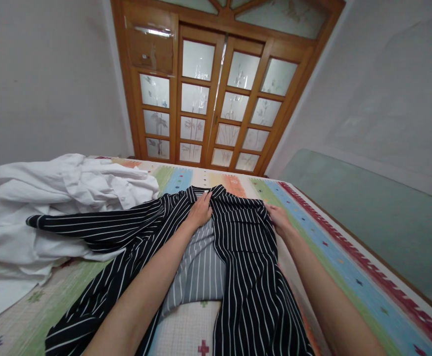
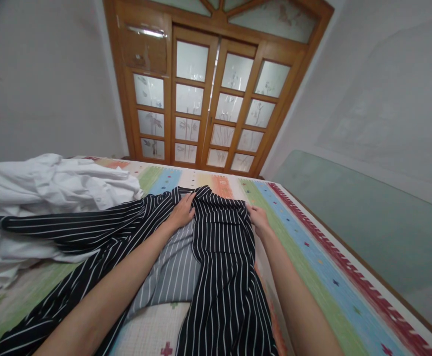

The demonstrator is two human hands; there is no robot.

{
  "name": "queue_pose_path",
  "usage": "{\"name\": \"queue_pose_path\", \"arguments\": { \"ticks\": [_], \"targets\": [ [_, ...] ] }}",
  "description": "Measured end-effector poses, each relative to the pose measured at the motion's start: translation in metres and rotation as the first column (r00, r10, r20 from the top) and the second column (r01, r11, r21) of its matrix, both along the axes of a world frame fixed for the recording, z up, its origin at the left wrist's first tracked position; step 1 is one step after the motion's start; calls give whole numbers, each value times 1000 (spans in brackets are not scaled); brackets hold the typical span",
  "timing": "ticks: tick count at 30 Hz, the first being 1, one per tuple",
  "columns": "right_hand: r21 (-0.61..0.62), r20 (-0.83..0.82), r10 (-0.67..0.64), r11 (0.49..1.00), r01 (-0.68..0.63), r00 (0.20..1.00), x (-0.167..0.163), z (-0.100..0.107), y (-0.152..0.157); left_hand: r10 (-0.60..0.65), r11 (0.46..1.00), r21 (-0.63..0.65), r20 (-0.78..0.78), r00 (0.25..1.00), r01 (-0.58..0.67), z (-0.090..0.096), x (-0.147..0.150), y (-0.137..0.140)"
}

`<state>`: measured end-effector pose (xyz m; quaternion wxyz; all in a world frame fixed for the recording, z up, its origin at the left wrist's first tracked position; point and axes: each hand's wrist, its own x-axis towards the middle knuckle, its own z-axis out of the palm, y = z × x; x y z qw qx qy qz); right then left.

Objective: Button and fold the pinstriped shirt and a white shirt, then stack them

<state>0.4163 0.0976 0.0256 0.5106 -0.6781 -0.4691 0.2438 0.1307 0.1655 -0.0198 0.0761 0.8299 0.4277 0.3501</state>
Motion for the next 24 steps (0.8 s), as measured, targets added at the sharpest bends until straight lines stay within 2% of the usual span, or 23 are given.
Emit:
{"name": "queue_pose_path", "arguments": {
  "ticks": [1, 3, 5, 8, 11, 15, 18, 21, 24],
  "targets": [
    [0, -152, 82, 997, -83, 985, 0, 0, -1, -1, 1000, -8, -7, 1000, 1, 0, 0, 0],
    [19, -367, 221, 973, -230, 904, -7, -3, -3, 4, 1000, -23, -18, 1000, -4, 0, 0, 0],
    [16, -435, 283, 952, -307, 855, -19, -6, -4, 11, 999, -33, -27, 1000, -12, 0, 0, 0],
    [-11, -382, 320, 936, -351, 867, -42, -10, -4, 2, 1000, -26, -32, 999, -3, -1, -1, 1],
    [30, -359, 407, 904, -426, 840, -59, -9, -3, -10, 1000, -15, -29, 1000, 10, -1, -1, 1],
    [15, -399, 499, 842, -539, 769, -65, -4, -2, -13, 999, -30, -34, 999, 12, 0, -1, 0],
    [-13, -328, 551, 810, -587, 768, -63, -5, 0, -18, 1000, -22, -30, 999, 17, 0, -1, 0],
    [-48, -207, 562, 812, -582, 801, -61, -7, 2, -18, 1000, -12, -23, 1000, 18, 1, 0, 0],
    [-82, -88, 519, 847, -526, 850, -58, -6, 1, -19, 1000, -12, -15, 1000, 18, 1, 0, -1]
  ]
}}
